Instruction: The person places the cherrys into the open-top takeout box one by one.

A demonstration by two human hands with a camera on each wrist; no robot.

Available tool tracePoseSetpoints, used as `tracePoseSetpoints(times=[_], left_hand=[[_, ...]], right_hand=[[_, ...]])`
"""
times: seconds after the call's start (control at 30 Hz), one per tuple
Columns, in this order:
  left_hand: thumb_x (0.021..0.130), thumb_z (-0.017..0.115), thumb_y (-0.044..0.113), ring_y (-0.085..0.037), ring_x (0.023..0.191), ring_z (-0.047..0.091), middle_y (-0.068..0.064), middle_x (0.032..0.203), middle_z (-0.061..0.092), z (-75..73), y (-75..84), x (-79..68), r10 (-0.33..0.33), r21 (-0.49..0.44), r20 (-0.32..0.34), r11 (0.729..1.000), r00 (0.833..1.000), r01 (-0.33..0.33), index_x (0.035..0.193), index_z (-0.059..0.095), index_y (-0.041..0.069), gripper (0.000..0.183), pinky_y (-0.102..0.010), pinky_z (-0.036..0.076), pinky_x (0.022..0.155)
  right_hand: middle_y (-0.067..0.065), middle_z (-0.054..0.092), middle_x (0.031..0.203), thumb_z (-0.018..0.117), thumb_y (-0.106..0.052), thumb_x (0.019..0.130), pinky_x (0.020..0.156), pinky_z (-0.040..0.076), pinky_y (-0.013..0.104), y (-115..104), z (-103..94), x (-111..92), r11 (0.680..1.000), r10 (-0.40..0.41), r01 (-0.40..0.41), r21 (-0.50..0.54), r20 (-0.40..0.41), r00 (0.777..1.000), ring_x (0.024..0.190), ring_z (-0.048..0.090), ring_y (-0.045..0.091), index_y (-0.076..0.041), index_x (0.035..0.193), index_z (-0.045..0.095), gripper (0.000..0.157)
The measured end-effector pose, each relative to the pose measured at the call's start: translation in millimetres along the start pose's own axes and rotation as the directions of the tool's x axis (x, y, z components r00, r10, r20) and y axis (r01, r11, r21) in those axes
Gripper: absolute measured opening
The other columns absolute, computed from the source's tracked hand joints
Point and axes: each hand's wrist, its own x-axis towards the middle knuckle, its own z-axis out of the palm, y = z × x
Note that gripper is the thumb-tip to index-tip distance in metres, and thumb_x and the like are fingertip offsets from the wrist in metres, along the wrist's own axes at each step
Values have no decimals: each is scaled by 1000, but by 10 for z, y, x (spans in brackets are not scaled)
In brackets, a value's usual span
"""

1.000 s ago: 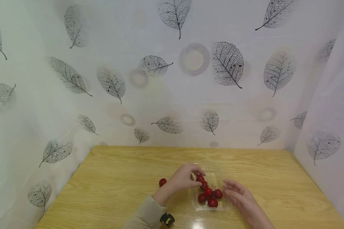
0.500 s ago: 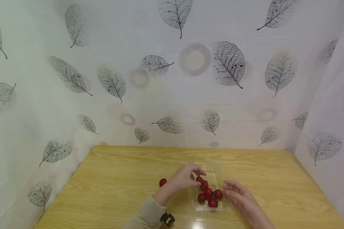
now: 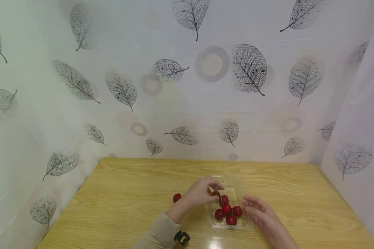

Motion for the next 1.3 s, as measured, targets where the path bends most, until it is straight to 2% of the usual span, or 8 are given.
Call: tracePoseSetpoints(times=[0.2, 0.47, 0.73, 1.0, 1.3], left_hand=[[92, 78, 0, -8, 95, 71, -8, 117, 76, -33, 33, -6, 9, -7, 14, 1000, 1000, -9, 119, 75, 6, 27, -10, 53, 80], [93, 78, 2, -11, 99, 72, -8, 117, 77, -88, 61, -11, 19, 24, 11, 1000, 1000, -19, 119, 76, 8, 26, -11, 55, 83], [94, 77, 2, -11, 99, 72, -9, 117, 78, -149, -14, -52, 39, 17, -22, 999, 999, -39, 118, 76, 6, 24, -12, 55, 84], [93, 77, 0, -14, 99, 73, -11, 118, 78, -210, -115, -68, 35, 17, -37, 999, 999, -35, 116, 76, 6, 24, -15, 57, 88], [93, 78, 3, -10, 95, 72, -10, 116, 79, -256, -191, -117, 15, 9, -53, 1000, 998, -14, 115, 76, 4, 22, -13, 55, 86]], right_hand=[[-15, 65, 128, 44, -5, 112, 103, 52, 11, 3, -5, 7, 1000, 6, -6, -3, -7, 1000, 120, 64, -4, -22, 135, 54, 30], [-13, 65, 128, 41, -4, 113, 104, 52, 13, 2, -14, 17, 999, -14, 14, 29, 24, 1000, 120, 65, -1, -25, 131, 57, 32], [-13, 66, 128, 41, -2, 112, 104, 52, 13, 12, -21, 21, 997, -54, 51, 57, 48, 997, 121, 66, -1, -27, 129, 58, 35], [-15, 65, 129, 38, -3, 113, 105, 51, 12, 15, -57, 13, 997, -50, 44, 69, 86, 995, 122, 65, -2, -30, 129, 59, 37], [-14, 64, 128, 42, -5, 113, 103, 52, 12, 9, -30, -1, 1000, 3, -3, 13, 19, 1000, 120, 65, -3, -19, 135, 54, 29]])
